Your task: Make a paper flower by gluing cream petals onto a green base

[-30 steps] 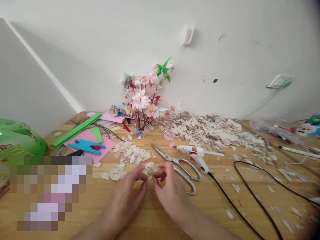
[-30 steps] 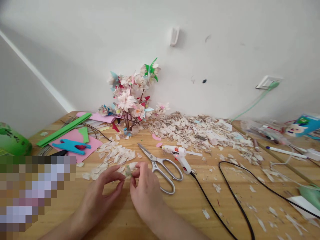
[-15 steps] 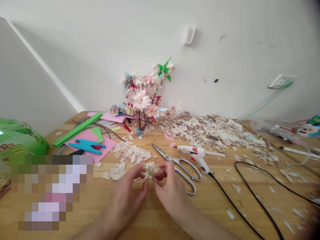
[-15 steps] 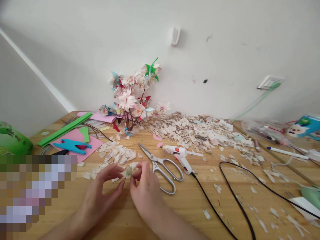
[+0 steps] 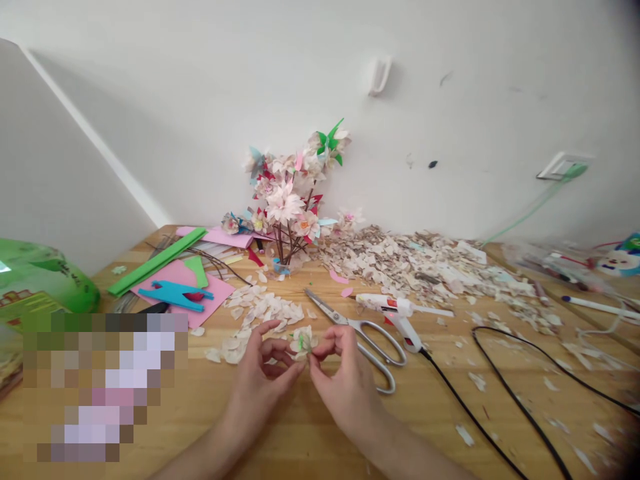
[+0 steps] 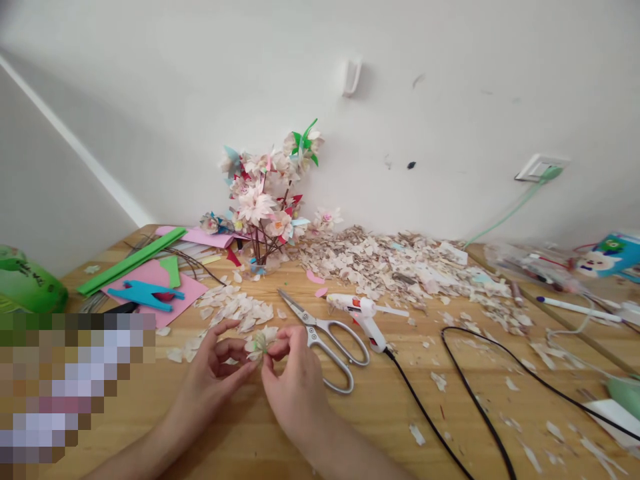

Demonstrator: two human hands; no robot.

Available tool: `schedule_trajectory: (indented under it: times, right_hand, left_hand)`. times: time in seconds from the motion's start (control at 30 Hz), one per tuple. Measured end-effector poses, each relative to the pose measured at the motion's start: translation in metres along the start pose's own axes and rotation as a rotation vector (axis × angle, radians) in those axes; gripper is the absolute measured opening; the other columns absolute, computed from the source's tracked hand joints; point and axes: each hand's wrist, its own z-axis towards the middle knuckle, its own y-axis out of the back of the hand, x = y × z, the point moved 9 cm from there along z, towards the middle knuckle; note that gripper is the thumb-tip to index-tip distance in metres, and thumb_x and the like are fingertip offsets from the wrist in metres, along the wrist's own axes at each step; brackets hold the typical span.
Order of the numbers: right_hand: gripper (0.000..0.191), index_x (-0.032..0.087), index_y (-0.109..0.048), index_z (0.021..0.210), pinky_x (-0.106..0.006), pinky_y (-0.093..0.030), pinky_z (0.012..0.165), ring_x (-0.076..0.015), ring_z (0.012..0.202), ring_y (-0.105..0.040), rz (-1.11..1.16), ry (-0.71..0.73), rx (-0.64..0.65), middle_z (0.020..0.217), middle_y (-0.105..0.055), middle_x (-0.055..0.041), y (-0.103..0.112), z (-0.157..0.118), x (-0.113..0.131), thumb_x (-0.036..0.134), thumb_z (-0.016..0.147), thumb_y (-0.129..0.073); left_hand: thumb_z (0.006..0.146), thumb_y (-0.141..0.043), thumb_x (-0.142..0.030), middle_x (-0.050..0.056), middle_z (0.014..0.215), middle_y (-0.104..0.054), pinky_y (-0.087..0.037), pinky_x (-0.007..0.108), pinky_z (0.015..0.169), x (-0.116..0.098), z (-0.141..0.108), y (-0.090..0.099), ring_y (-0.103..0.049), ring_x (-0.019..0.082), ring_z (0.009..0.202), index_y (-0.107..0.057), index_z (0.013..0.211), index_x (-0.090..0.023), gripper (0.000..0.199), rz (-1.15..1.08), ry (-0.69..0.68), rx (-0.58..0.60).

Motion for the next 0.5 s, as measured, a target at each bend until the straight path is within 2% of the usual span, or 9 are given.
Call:
schedule_trajectory:
  times: [0.3, 0.5]
  right_hand:
    - [0.028, 0.024, -0.039, 0.087, -0.030, -0.051, 0.060, -0.0160, 0.064, -0.061, 0.196, 0.039, 0.038, 0.069, -0.056, 0.0018, -0.008, -0.008, -0.001, 0.009, 0.067, -0.052]
    - [0.025, 0.023, -0.040, 0.082, -0.030, -0.052, 0.061, -0.0158, 0.067, -0.062, 0.286, 0.057, 0.038, 0.072, -0.055, 0.0014, -0.009, -0.009, -0.001, 0.007, 0.068, -0.051]
  left_hand:
    - [0.062, -0.068, -0.026, -0.005, 0.073, -0.052, -0.046, 0.025, 0.057, -0.008, -0.003, 0.008, -0.056, 0.012, 0.066, -0.037, 0.107, -0.023, 0.055, 0.040, -0.071, -0.065]
    - [0.065, -0.065, -0.022, -0.005, 0.072, -0.053, -0.047, 0.026, 0.061, -0.012, -0.004, 0.007, -0.056, 0.012, 0.067, -0.034, 0.110, -0.024, 0.054, 0.056, -0.131, -0.044]
